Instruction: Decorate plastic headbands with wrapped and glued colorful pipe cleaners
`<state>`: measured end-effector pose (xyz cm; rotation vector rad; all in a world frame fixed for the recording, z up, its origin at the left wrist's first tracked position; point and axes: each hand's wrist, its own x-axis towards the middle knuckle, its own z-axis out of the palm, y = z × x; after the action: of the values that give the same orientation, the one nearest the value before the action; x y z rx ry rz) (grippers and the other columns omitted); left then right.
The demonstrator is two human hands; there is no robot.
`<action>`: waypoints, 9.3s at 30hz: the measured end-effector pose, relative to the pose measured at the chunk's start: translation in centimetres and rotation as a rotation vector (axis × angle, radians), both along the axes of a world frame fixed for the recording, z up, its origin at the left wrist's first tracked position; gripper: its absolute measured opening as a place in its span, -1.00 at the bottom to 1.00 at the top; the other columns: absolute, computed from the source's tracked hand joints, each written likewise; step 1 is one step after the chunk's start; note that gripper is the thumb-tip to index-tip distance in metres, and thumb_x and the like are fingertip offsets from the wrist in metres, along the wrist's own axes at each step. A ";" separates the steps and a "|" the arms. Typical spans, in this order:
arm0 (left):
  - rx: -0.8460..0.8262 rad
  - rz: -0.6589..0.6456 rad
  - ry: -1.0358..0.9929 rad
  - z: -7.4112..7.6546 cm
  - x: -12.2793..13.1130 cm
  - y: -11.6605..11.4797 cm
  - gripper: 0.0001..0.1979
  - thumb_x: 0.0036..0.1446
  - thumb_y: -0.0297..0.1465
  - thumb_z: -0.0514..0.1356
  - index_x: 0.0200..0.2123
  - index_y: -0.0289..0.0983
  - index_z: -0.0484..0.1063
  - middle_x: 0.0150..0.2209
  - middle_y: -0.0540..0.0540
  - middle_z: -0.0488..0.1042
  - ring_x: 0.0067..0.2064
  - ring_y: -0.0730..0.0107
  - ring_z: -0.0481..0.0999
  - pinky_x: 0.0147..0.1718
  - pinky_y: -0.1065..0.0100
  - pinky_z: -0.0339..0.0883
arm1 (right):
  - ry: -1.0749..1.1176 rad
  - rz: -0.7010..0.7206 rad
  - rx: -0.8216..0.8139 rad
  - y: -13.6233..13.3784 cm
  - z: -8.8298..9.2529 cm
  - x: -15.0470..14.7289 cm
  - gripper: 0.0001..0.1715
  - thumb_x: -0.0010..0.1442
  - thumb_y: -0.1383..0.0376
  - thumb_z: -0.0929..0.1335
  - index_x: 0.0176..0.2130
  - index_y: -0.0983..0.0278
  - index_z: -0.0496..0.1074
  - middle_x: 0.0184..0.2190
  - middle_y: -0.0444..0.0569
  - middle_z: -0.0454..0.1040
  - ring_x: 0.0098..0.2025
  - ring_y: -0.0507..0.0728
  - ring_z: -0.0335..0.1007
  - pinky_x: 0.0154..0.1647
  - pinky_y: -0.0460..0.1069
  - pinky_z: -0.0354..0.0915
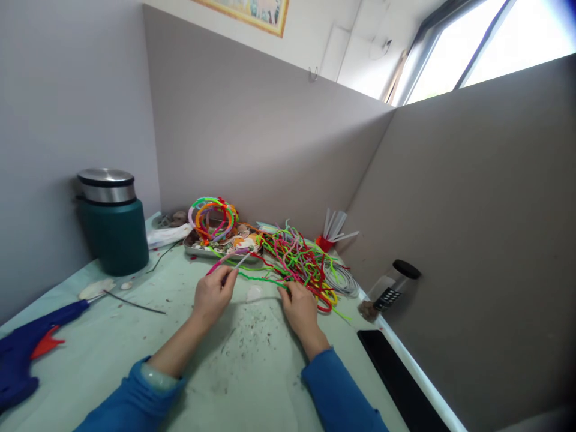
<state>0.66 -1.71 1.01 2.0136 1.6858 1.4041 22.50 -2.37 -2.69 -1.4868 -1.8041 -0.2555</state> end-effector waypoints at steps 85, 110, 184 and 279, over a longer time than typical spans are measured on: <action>0.296 -0.380 0.729 -0.8 1.1 -0.7 -0.73 0.19 -0.39 0.04 -0.52 -0.26 0.42 -0.55 -0.02 0.38 -0.40 0.40 0.32 -0.33 0.28 0.01 | 1.192 0.346 -0.451 -0.5 0.7 -2.7 -0.76 -0.05 0.19 0.39 -0.55 0.26 0.29 -0.69 -0.24 0.21 -0.63 -0.03 0.12 -0.65 -0.14 0.06; 0.110 -0.300 0.619 -1.7 1.4 -0.6 -0.80 0.10 -0.47 0.10 -0.52 -0.27 0.45 -0.51 -0.08 0.45 -0.39 0.34 0.41 -0.40 0.35 0.16 | 0.288 0.608 -0.134 -2.8 1.6 -4.1 -0.84 0.22 0.34 0.22 -0.29 0.23 0.38 -0.35 -0.03 0.37 -0.23 0.13 0.24 -0.18 0.00 0.17; 0.121 -0.327 0.651 -1.3 1.4 -0.8 -0.92 0.05 -0.42 0.08 -0.44 -0.27 0.34 -0.45 -0.08 0.43 -0.34 0.28 0.40 -0.24 0.25 0.15 | 0.562 0.361 -0.071 -1.5 0.9 -3.1 -0.77 0.19 0.25 0.27 -0.41 0.26 0.48 -0.40 -0.07 0.49 -0.30 0.09 0.40 -0.21 -0.06 0.24; -0.038 -0.458 0.611 -1.6 1.0 -0.8 -0.75 0.15 -0.28 0.07 -0.41 -0.19 0.53 -0.44 -0.03 0.47 -0.39 0.40 0.44 -0.45 0.41 0.07 | 0.675 0.366 -0.133 -1.5 0.3 -2.9 -0.73 0.19 0.22 0.28 -0.43 0.27 0.50 -0.40 -0.06 0.51 -0.27 0.10 0.41 -0.19 -0.06 0.24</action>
<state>1.67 -2.55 -0.57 2.7517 1.2558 0.6375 19.56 -3.85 -2.39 -1.1074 -1.5001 0.5019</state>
